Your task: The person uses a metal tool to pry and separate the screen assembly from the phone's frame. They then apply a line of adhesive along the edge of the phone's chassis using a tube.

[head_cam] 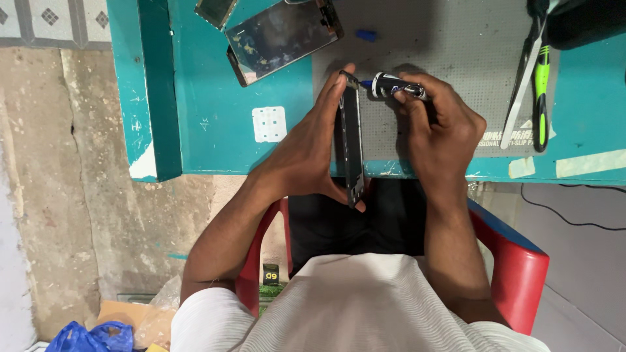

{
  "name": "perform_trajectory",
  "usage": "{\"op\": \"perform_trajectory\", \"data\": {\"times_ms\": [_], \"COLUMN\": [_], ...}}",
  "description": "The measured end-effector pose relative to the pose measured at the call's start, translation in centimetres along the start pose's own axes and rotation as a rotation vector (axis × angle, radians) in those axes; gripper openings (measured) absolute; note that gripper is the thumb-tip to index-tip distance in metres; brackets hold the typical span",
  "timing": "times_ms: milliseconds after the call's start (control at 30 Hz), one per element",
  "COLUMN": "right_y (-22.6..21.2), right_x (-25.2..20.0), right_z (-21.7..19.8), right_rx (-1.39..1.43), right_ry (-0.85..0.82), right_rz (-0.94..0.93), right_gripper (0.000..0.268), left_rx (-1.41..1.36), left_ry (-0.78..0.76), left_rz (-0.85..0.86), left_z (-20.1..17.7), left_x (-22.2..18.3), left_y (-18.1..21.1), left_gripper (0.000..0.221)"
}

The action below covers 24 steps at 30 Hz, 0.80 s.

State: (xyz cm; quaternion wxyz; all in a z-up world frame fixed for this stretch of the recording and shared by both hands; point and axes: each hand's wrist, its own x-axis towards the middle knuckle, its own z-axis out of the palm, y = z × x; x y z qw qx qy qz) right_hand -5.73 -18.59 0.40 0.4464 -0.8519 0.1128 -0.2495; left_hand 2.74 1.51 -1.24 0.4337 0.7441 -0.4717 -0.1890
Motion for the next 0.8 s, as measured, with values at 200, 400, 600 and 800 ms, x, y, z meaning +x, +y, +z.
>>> {"op": "perform_trajectory", "data": {"times_ms": [200,400,600,800], "right_y": [-0.15,-0.30,-0.27,-0.36], "right_x": [-0.05,-0.23,-0.41,-0.69], "right_z": [0.00,-0.15,-0.20,-0.21], "right_rx": [-0.010,-0.015,-0.009,-0.004], "right_ry": [0.000,-0.004,-0.008,0.004], "right_rz": [-0.007,-0.013,-0.039,-0.042], "right_gripper": [0.021,0.021,0.021,0.022], "left_rx": [-0.001,0.004,0.008,0.005], "left_ry": [0.009,0.020,0.006,-0.003], "left_rz": [0.011,0.052,0.022,0.007], "left_z": [0.20,-0.08,-0.20,-0.39], "left_x": [0.05,0.00,0.12,0.15], "left_y": [-0.10,-0.02,0.23,0.38], "left_gripper": [0.175,0.174,0.175,0.174]}}
